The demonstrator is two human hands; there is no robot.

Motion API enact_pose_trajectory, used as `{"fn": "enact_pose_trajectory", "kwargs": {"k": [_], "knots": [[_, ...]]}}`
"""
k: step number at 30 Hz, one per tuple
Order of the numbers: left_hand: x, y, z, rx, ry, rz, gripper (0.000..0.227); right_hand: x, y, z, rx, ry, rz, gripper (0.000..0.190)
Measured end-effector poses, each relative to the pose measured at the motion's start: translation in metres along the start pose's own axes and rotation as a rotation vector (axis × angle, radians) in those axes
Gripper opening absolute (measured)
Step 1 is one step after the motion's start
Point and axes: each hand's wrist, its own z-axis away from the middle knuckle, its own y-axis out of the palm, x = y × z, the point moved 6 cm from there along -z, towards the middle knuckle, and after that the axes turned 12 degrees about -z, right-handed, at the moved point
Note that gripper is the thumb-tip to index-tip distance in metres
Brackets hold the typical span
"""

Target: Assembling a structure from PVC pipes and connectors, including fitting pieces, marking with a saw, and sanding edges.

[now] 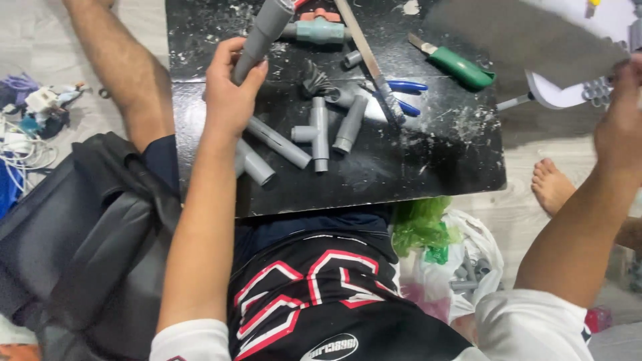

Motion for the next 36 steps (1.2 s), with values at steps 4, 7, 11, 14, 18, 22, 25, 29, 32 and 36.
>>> {"fn": "enact_pose_trajectory", "kwargs": {"k": [4, 7, 11, 14, 18, 22, 25, 29, 32, 36], "knots": [[0.006, -0.006, 0.002, -0.011, -0.030, 0.044, 0.031, 0.058, 0.040, 0.030, 0.012, -0.230, 0.177, 0.016], [0.018, -0.009, 0.003, 0.022, -0.116, 0.220, 0.033, 0.079, 0.070, 0.048, -0.011, -0.150, 0.181, 0.020], [0.023, -0.013, 0.004, 0.022, -0.138, 0.262, 0.033, 0.055, 0.092, 0.089, -0.048, -0.092, 0.173, 0.016], [0.018, -0.015, 0.006, 0.018, -0.172, 0.221, 0.033, 0.073, 0.100, 0.103, -0.013, -0.027, 0.194, 0.016], [0.020, -0.015, 0.006, -0.002, -0.220, 0.171, 0.034, 0.072, 0.104, 0.128, -0.038, -0.062, 0.378, 0.026], [0.021, -0.015, 0.006, 0.004, -0.232, 0.189, 0.033, 0.066, 0.100, 0.143, -0.150, -0.090, 0.389, 0.022], [0.026, -0.013, 0.008, 0.005, -0.240, 0.221, 0.032, 0.078, 0.096, 0.148, -0.210, -0.193, 0.309, 0.025], [0.026, -0.014, 0.007, 0.008, -0.241, 0.236, 0.033, 0.071, 0.091, 0.159, -0.294, -0.261, 0.336, 0.019], [0.021, -0.013, 0.008, 0.022, -0.245, 0.235, 0.032, 0.074, 0.098, 0.161, -0.284, -0.280, 0.340, 0.020], [0.024, -0.013, 0.006, 0.021, -0.234, 0.233, 0.032, 0.098, 0.108, 0.145, -0.172, -0.255, 0.290, 0.028]]}}
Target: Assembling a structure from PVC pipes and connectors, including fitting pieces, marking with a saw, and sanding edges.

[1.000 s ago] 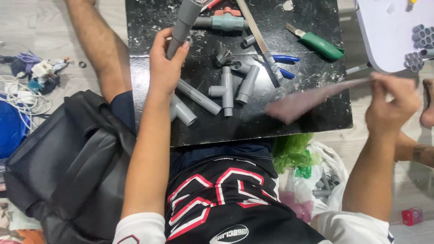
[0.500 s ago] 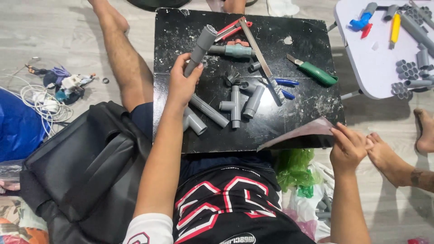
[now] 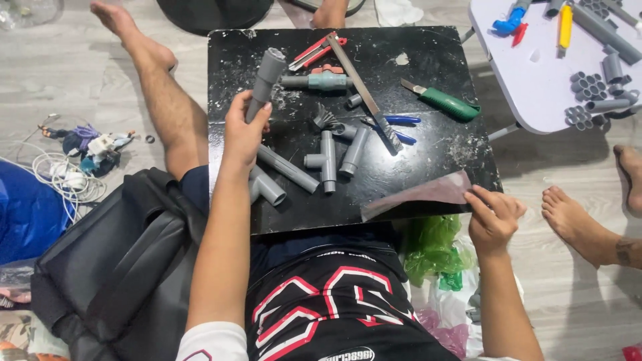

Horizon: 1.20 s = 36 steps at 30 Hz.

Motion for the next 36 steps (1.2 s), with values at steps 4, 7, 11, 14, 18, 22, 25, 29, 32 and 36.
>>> {"fn": "enact_pose_trajectory", "kwargs": {"k": [4, 7, 11, 14, 18, 22, 25, 29, 32, 36], "knots": [[0.006, 0.003, -0.003, 0.012, -0.021, 0.015, 0.036, 0.004, -0.009, -0.004, -0.074, -0.009, 0.029, 0.021], [0.012, 0.005, -0.005, 0.002, -0.026, 0.005, 0.033, -0.004, -0.013, -0.004, -0.214, -0.019, 0.058, 0.015], [0.018, 0.004, -0.007, -0.066, -0.045, -0.025, 0.036, -0.004, -0.006, -0.003, -0.367, -0.174, -0.004, 0.011], [0.019, 0.002, -0.006, -0.063, -0.050, -0.024, 0.036, 0.004, 0.003, -0.010, -0.369, -0.158, -0.031, 0.013], [0.018, 0.003, -0.006, -0.069, -0.052, -0.012, 0.036, -0.008, 0.017, -0.001, -0.243, -0.117, -0.030, 0.013], [0.016, 0.003, -0.004, -0.063, -0.056, -0.025, 0.035, -0.013, 0.015, 0.012, -0.129, -0.107, 0.009, 0.017], [0.013, 0.004, -0.005, -0.063, -0.043, -0.031, 0.035, -0.023, 0.021, 0.012, 0.051, 0.042, 0.055, 0.025], [0.014, 0.005, -0.005, -0.056, -0.040, -0.064, 0.033, -0.017, 0.021, -0.008, 0.220, 0.117, 0.091, 0.030], [0.014, 0.004, -0.003, -0.067, -0.032, -0.061, 0.033, -0.014, 0.024, -0.026, 0.237, 0.129, 0.051, 0.030], [0.011, 0.005, -0.003, -0.065, -0.033, -0.047, 0.031, -0.011, 0.051, -0.055, 0.369, 0.191, 0.070, 0.028]]}}
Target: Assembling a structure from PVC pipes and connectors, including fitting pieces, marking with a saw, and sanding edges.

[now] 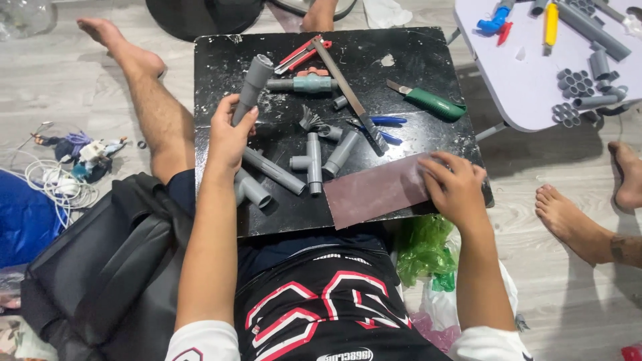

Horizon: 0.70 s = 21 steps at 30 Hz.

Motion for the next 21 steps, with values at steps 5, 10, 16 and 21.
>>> {"fn": "enact_pose_trajectory", "kwargs": {"k": [5, 10, 16, 21], "knots": [[0.001, 0.001, -0.001, 0.013, 0.003, -0.016, 0.031, 0.011, 0.005, -0.048, 0.294, 0.278, -0.062, 0.043], [-0.002, 0.000, 0.001, 0.029, -0.021, -0.028, 0.031, 0.015, -0.022, -0.034, 0.450, 0.535, -0.193, 0.062], [0.001, 0.000, -0.001, 0.029, -0.010, -0.052, 0.032, -0.008, -0.024, -0.004, 0.215, 0.666, -0.631, 0.063], [-0.006, 0.001, 0.000, 0.056, -0.008, -0.068, 0.031, -0.020, -0.013, 0.010, 0.090, 0.686, -0.853, 0.072]]}}
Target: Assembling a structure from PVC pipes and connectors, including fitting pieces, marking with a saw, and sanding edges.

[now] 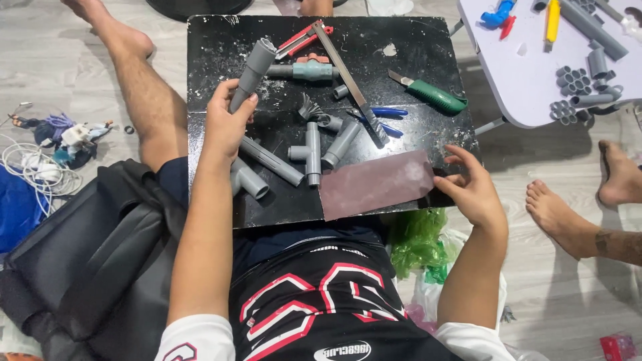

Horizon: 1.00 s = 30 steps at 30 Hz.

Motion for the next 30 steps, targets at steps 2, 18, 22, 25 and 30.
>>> {"fn": "enact_pose_trajectory", "kwargs": {"k": [2, 18, 22, 25, 30], "knots": [[0.000, 0.001, 0.000, -0.001, 0.004, -0.003, 0.031, -0.007, 0.002, -0.002, -0.011, -0.001, -0.004, 0.071], [-0.004, 0.000, 0.003, -0.003, 0.019, -0.022, 0.031, -0.016, 0.008, -0.009, -0.025, 0.002, 0.433, 0.073], [-0.002, 0.000, 0.002, -0.006, 0.032, -0.019, 0.031, 0.001, 0.024, -0.013, -0.048, -0.012, 0.530, 0.069], [-0.002, 0.000, 0.002, -0.003, 0.026, -0.017, 0.032, 0.013, 0.032, -0.015, -0.049, -0.022, 0.622, 0.067], [-0.003, 0.000, 0.001, -0.006, -0.002, -0.062, 0.031, 0.048, 0.047, -0.013, -0.083, 0.051, 0.789, 0.069]]}}
